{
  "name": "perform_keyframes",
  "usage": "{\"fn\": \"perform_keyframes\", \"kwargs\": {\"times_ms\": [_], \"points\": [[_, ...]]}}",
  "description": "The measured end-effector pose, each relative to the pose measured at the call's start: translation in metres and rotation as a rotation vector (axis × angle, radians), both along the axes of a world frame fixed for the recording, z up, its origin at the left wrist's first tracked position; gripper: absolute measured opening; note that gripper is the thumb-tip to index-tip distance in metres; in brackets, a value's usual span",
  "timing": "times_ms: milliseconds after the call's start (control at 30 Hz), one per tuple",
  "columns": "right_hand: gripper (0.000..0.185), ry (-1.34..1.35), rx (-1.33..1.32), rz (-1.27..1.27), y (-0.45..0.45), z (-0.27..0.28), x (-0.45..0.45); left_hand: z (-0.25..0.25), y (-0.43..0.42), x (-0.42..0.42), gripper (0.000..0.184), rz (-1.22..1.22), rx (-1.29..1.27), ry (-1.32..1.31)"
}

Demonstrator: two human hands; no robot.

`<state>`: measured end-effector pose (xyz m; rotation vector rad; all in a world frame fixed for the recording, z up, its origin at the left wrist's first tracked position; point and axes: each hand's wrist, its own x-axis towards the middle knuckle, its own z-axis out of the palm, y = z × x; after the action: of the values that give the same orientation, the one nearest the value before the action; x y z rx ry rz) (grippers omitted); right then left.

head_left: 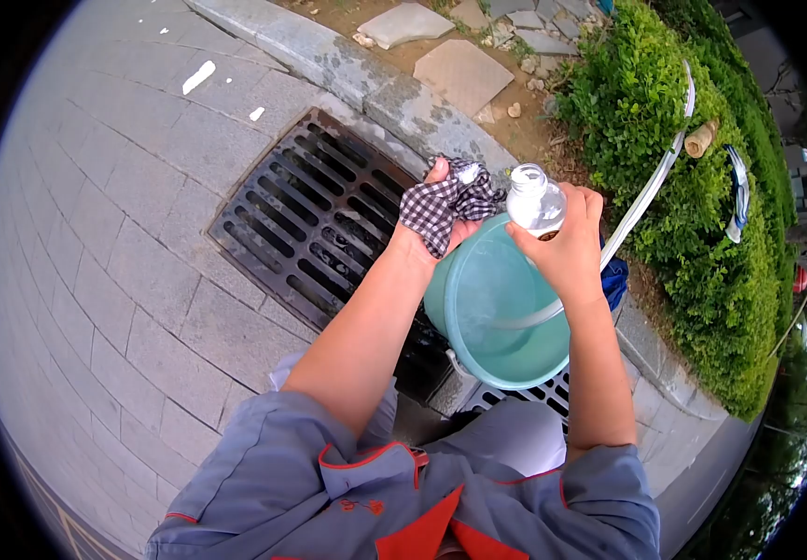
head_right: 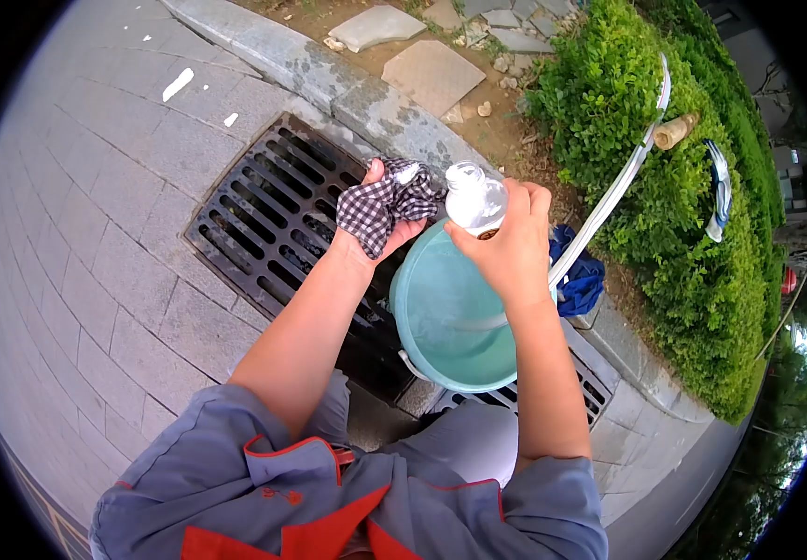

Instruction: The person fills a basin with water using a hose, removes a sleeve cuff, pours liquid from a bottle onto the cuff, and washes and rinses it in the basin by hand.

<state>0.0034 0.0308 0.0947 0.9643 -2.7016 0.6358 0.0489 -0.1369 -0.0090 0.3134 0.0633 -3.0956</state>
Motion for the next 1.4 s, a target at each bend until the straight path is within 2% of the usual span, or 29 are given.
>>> {"fn": "perform_keyframes", "kwargs": {"times_ms": [100,133,233,267,400,500,533,633,667,767,800,900,933,1033,1067,1100,1133,1200,1300,1400], "points": [[0.078,-0.054,-0.035,-0.021,0.002,-0.013,0.004,-0.007,-0.001,0.002,0.033,-0.039,-0.012,0.039],[0.078,-0.055,-0.039,-0.03,0.002,-0.016,0.006,-0.009,-0.002,0.001,0.024,-0.033,-0.143,0.001],[0.079,-0.062,-0.025,-0.035,0.003,-0.018,0.009,-0.013,-0.002,0.0,0.015,0.015,-0.147,0.114],[0.079,-0.062,-0.025,-0.031,0.004,-0.017,0.01,-0.015,-0.001,0.001,0.009,0.034,-0.077,0.095],[0.079,-0.083,-0.035,-0.03,0.006,-0.012,0.013,0.03,-0.002,0.014,0.014,-0.046,-0.135,0.024],[0.079,-0.064,-0.034,-0.01,0.005,-0.01,0.014,0.007,-0.004,0.003,0.019,-0.036,-0.235,0.005],[0.079,-0.068,-0.036,-0.007,0.004,-0.009,0.014,0.0,-0.001,0.001,0.019,0.006,-0.093,-0.054],[0.079,-0.083,-0.05,-0.002,0.0,-0.005,0.016,-0.017,-0.011,0.001,0.017,-0.03,0.116,0.066],[0.08,-0.092,-0.059,-0.001,-0.001,-0.005,0.016,-0.02,-0.009,0.002,0.017,-0.005,0.041,-0.144],[0.081,-0.121,-0.097,0.011,-0.009,-0.005,0.016,-0.063,-0.008,-0.004,0.015,-0.03,0.049,0.192],[0.082,-0.13,-0.114,0.015,-0.012,-0.005,0.015,-0.02,-0.002,0.006,0.023,0.06,-0.174,-0.174],[0.084,-0.092,-0.313,0.021,-0.02,-0.018,0.005,0.01,-0.003,0.008,0.042,-0.159,-0.311,-0.368],[0.084,-0.11,-0.371,0.011,-0.025,-0.017,0.005,0.022,0.004,0.006,0.056,-0.138,-0.375,-0.456],[0.083,-0.153,-0.572,0.002,-0.033,-0.029,-0.004,0.056,0.013,0.008,0.068,-0.168,-0.422,-0.504],[0.082,-0.365,-0.812,0.041,-0.037,-0.034,-0.005,0.041,0.01,0.007,0.068,-0.233,-0.401,-0.383],[0.081,-0.407,-0.871,0.053,-0.041,-0.037,-0.004,0.012,0.006,0.005,0.069,-0.297,-0.379,-0.262],[0.081,-0.45,-0.929,0.065,-0.044,-0.039,-0.003,0.007,0.002,0.005,0.071,-0.359,-0.355,-0.141],[0.08,-0.532,-1.034,0.07,-0.05,-0.041,0.001,0.009,0.005,0.013,0.064,-0.306,-0.265,0.02],[0.084,-0.617,-0.966,-0.026,-0.048,-0.04,-0.005,0.003,0.005,0.013,0.06,-0.288,-0.254,0.12],[0.095,-0.617,-0.767,0.111,-0.034,-0.036,-0.014,0.002,0.005,0.01,0.055,-0.247,-0.264,0.161]]}}
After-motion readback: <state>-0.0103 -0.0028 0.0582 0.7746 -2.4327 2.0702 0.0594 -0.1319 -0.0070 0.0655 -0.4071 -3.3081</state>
